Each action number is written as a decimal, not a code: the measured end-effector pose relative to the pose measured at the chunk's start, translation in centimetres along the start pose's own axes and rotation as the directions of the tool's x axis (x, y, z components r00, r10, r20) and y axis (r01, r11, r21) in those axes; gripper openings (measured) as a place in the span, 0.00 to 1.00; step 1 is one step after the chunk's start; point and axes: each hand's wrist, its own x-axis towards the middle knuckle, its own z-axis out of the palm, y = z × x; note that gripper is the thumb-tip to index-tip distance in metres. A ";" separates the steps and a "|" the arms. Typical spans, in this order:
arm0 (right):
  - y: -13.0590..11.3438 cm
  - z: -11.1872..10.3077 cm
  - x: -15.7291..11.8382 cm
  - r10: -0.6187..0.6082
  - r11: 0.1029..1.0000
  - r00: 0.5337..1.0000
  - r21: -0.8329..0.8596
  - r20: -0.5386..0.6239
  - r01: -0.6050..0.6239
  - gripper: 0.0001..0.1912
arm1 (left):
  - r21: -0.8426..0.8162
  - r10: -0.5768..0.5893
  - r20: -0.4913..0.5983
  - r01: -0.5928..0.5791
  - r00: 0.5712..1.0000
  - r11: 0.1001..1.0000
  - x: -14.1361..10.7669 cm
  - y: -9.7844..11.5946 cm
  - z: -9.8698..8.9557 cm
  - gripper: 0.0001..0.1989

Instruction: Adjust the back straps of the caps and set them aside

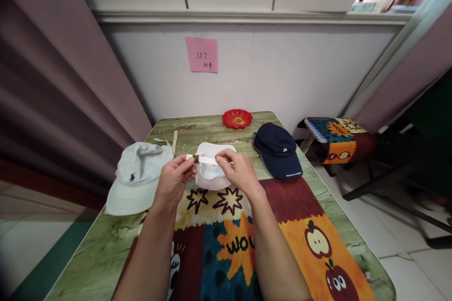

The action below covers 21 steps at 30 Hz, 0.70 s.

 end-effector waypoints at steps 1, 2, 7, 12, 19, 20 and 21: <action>0.2 -0.2 0.0 0.011 1.000 0.999 0.026 0.034 -0.012 0.12 | -0.003 -0.001 -0.009 0.001 1.000 1.000 0.1 0.0 -0.2 0.14; 0.5 -0.4 0.1 0.022 0.998 0.998 0.051 0.059 -0.025 0.12 | -0.004 -0.001 -0.013 0.001 1.000 1.000 0.1 0.0 -0.4 0.14; 1.3 0.2 0.3 0.034 0.992 0.999 0.118 0.012 -0.035 0.11 | 0.023 -0.018 0.061 0.017 0.998 1.000 0.0 0.1 -0.5 0.14; 1.6 0.7 0.5 0.037 0.991 0.998 0.132 -0.044 -0.031 0.11 | 0.032 -0.034 0.109 0.031 0.993 0.999 -0.1 0.2 -0.1 0.16; 1.3 0.6 0.5 0.033 0.996 0.998 0.081 -0.044 -0.029 0.11 | 0.047 -0.045 0.115 0.040 0.992 0.998 -0.3 0.1 0.3 0.16; 1.2 0.7 0.5 0.031 0.997 0.999 0.073 -0.038 -0.028 0.11 | 0.056 -0.048 0.118 0.042 0.992 0.998 -0.3 0.0 0.4 0.17; 1.1 0.7 0.5 0.028 0.998 0.999 0.065 -0.033 -0.026 0.12 | 0.066 -0.054 0.119 0.046 0.991 0.997 -0.3 0.0 0.4 0.17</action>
